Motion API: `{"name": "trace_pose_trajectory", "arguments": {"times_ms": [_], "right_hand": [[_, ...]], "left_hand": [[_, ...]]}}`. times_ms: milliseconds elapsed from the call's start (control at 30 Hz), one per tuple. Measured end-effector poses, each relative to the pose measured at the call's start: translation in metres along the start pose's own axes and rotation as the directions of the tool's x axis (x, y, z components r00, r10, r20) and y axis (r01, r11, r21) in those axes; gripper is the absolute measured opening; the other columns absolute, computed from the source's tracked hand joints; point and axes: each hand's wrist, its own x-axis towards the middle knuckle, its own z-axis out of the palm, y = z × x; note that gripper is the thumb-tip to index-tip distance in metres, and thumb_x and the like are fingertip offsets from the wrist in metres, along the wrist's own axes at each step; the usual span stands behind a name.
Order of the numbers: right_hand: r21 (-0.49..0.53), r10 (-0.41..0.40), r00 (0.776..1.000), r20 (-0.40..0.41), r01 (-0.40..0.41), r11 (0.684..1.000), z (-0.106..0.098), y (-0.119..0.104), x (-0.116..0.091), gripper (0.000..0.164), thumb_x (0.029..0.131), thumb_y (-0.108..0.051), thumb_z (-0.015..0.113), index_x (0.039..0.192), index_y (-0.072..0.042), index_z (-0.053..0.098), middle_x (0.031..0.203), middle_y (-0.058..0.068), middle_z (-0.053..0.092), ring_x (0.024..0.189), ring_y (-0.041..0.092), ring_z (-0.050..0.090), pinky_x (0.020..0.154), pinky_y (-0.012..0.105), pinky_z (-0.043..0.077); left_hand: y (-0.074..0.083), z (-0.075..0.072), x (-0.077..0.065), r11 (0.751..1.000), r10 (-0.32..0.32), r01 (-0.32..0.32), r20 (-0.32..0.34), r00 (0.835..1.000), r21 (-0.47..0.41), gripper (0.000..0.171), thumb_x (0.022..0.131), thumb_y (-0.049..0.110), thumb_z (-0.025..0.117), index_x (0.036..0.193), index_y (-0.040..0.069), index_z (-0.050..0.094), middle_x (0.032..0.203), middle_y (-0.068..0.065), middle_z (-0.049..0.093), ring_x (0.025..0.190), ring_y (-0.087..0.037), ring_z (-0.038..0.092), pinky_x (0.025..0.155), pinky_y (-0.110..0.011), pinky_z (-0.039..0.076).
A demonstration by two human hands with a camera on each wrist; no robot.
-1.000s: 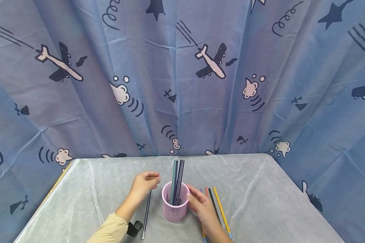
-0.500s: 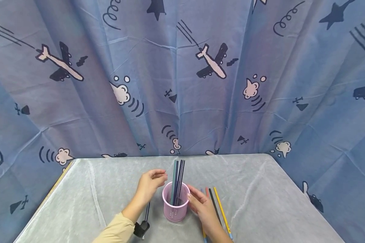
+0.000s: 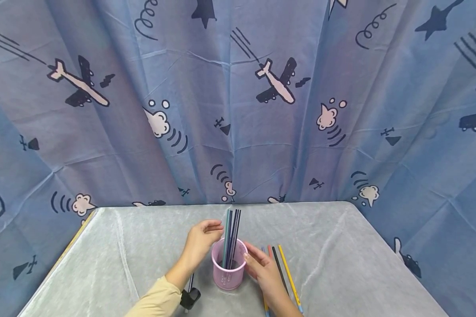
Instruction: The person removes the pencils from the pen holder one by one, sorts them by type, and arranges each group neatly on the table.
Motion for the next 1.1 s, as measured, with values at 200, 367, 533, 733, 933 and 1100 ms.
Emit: {"name": "trace_pose_trajectory", "arguments": {"times_ms": [200,367,533,733,933,1100], "right_hand": [[0.004,-0.002,1.000,-0.003,0.002,1.000,-0.001,0.000,0.001,0.053,0.100,-0.017,0.058,0.144,0.008,0.044,0.141,0.023,0.056,0.107,0.001,0.063,0.089,0.017,0.055],[0.010,-0.009,1.000,0.001,0.009,1.000,-0.001,0.001,0.000,0.053,0.100,-0.017,0.058,0.144,0.009,0.043,0.141,0.024,0.056,0.106,0.000,0.063,0.089,0.017,0.056],[0.012,-0.008,1.000,0.009,0.008,1.000,-0.001,0.001,0.000,0.052,0.100,-0.016,0.057,0.144,0.008,0.043,0.143,0.025,0.054,0.108,-0.001,0.063,0.089,0.017,0.055],[0.008,-0.005,1.000,0.012,0.005,1.000,-0.001,0.001,0.000,0.054,0.100,-0.019,0.058,0.144,0.008,0.043,0.144,0.025,0.053,0.109,0.000,0.062,0.090,0.016,0.055],[0.014,-0.006,1.000,0.017,0.006,1.000,-0.001,0.001,0.001,0.054,0.099,-0.018,0.058,0.144,0.008,0.043,0.143,0.025,0.053,0.110,0.001,0.062,0.091,0.016,0.055],[0.017,-0.008,1.000,0.018,0.008,1.000,-0.002,0.001,0.001,0.053,0.100,-0.017,0.058,0.144,0.009,0.043,0.142,0.025,0.054,0.109,0.000,0.062,0.090,0.016,0.055]], "left_hand": [[0.002,0.003,0.002,0.999,0.011,-0.012,0.005,1.000,0.033,0.032,0.088,0.002,0.066,0.117,-0.011,0.065,0.110,-0.026,0.072,0.105,-0.035,0.070,0.091,-0.037,0.061],[-0.001,0.008,0.008,0.999,0.030,-0.030,0.001,1.000,0.040,0.034,0.087,0.001,0.066,0.119,-0.013,0.063,0.111,-0.027,0.071,0.106,-0.037,0.069,0.093,-0.038,0.060],[-0.002,0.013,0.010,0.999,0.034,-0.034,0.005,0.999,0.019,0.036,0.087,-0.001,0.065,0.120,-0.014,0.062,0.114,-0.030,0.069,0.107,-0.039,0.069,0.091,-0.038,0.061],[-0.002,0.017,0.010,0.999,0.039,-0.039,0.003,0.999,0.019,0.034,0.087,-0.002,0.066,0.119,-0.014,0.062,0.111,-0.031,0.069,0.104,-0.038,0.069,0.088,-0.038,0.062],[-0.004,0.016,0.012,0.997,0.042,-0.042,-0.009,0.999,0.067,0.031,0.087,-0.002,0.065,0.116,-0.013,0.064,0.110,-0.029,0.070,0.103,-0.036,0.069,0.088,-0.038,0.062],[-0.008,0.017,0.015,0.995,0.042,-0.041,-0.014,0.999,0.095,0.029,0.087,-0.001,0.066,0.114,-0.011,0.066,0.107,-0.027,0.071,0.100,-0.034,0.070,0.087,-0.037,0.062]]}}
